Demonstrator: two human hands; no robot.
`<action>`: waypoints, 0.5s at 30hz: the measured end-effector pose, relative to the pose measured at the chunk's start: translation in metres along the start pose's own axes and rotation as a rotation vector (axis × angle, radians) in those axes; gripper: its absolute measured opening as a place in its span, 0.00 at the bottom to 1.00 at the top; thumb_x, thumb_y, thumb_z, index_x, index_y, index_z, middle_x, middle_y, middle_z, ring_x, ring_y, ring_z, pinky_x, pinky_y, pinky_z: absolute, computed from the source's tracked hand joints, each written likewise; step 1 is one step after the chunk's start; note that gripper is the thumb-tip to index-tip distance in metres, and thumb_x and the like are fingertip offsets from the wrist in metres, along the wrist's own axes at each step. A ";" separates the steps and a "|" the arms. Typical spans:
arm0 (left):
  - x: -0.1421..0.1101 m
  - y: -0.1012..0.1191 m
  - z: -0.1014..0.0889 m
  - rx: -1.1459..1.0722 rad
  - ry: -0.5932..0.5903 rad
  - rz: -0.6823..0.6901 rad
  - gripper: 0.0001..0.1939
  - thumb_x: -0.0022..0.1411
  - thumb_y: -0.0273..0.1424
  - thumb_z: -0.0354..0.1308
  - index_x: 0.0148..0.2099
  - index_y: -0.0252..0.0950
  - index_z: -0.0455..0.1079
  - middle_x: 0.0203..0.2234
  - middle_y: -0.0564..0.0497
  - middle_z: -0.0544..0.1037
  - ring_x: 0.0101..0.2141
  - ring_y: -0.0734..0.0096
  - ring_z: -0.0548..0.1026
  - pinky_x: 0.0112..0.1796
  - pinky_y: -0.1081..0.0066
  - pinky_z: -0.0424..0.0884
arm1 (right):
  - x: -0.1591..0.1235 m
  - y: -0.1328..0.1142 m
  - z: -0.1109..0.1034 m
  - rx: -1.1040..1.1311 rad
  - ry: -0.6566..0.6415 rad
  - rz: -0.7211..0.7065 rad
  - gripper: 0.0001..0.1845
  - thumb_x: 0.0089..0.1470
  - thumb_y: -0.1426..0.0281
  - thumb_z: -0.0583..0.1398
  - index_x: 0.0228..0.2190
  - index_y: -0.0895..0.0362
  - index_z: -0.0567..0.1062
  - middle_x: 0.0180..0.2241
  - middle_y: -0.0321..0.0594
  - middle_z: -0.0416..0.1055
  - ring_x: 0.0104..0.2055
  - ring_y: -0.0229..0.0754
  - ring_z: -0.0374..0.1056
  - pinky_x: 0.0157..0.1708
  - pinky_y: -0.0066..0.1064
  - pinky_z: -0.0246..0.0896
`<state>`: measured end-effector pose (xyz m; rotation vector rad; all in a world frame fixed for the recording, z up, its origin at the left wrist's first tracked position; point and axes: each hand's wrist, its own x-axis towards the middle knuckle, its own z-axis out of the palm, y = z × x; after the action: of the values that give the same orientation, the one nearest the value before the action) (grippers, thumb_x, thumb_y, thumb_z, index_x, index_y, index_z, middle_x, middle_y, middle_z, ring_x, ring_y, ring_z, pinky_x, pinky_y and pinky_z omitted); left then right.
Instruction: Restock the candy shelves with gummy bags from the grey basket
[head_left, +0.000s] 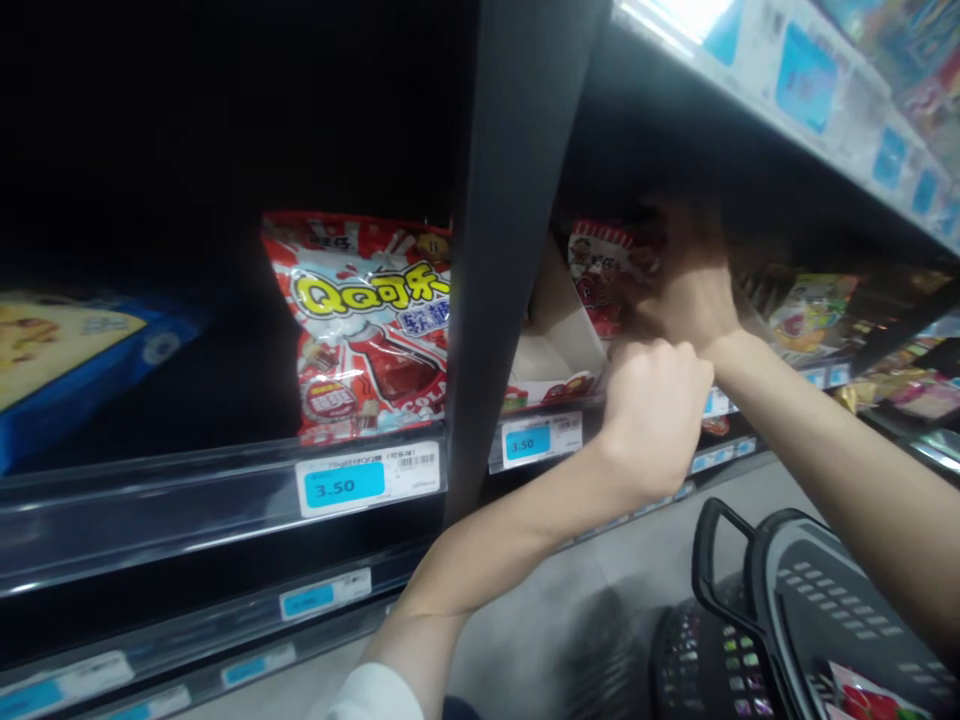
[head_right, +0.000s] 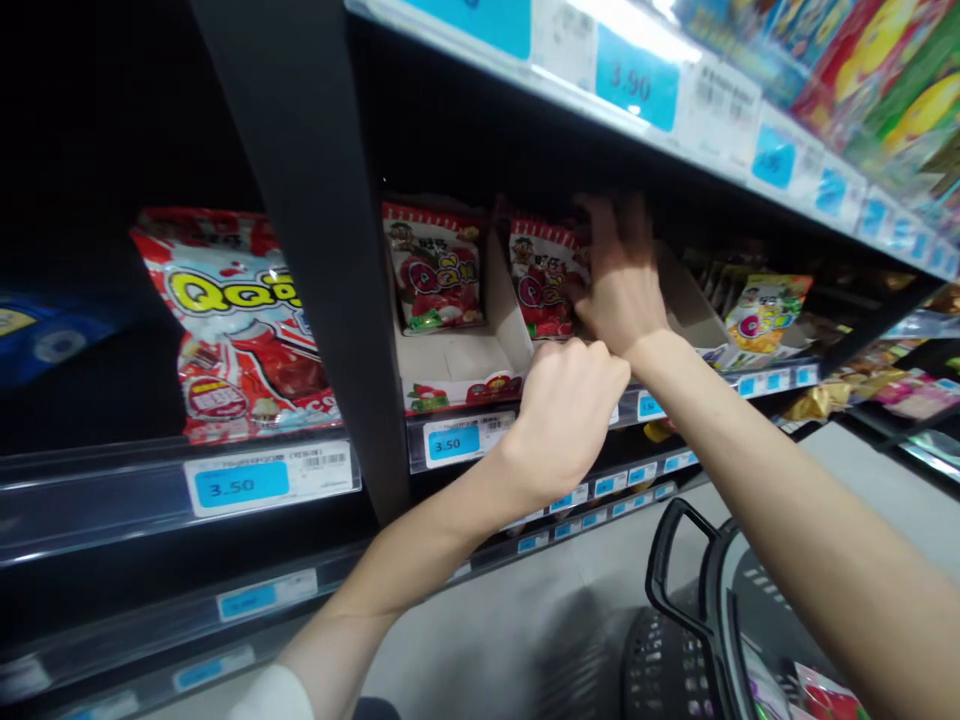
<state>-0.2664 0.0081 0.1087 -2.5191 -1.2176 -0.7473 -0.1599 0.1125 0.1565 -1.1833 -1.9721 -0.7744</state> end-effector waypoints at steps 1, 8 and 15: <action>0.000 0.000 0.001 -0.003 -0.005 -0.009 0.10 0.68 0.23 0.53 0.40 0.33 0.76 0.33 0.45 0.78 0.34 0.64 0.75 0.34 0.68 0.65 | -0.001 0.000 -0.002 -0.071 0.023 -0.053 0.36 0.46 0.74 0.69 0.57 0.57 0.69 0.57 0.53 0.64 0.59 0.61 0.60 0.58 0.55 0.62; -0.001 -0.001 0.005 -0.010 0.029 -0.011 0.06 0.66 0.23 0.56 0.39 0.33 0.75 0.31 0.46 0.77 0.32 0.66 0.74 0.33 0.69 0.64 | -0.003 0.001 -0.009 0.025 -0.486 -0.311 0.17 0.52 0.70 0.68 0.45 0.54 0.78 0.48 0.43 0.74 0.49 0.53 0.71 0.49 0.41 0.68; -0.004 -0.004 0.002 -0.017 0.009 -0.005 0.11 0.67 0.20 0.50 0.40 0.34 0.74 0.32 0.46 0.76 0.33 0.64 0.74 0.32 0.67 0.62 | -0.001 -0.005 0.006 -0.093 -0.457 -0.326 0.27 0.57 0.71 0.64 0.57 0.57 0.68 0.60 0.51 0.63 0.58 0.57 0.64 0.53 0.43 0.64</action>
<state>-0.2709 0.0090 0.1052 -2.5248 -1.2205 -0.7721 -0.1662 0.1149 0.1515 -1.1848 -2.5766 -0.8160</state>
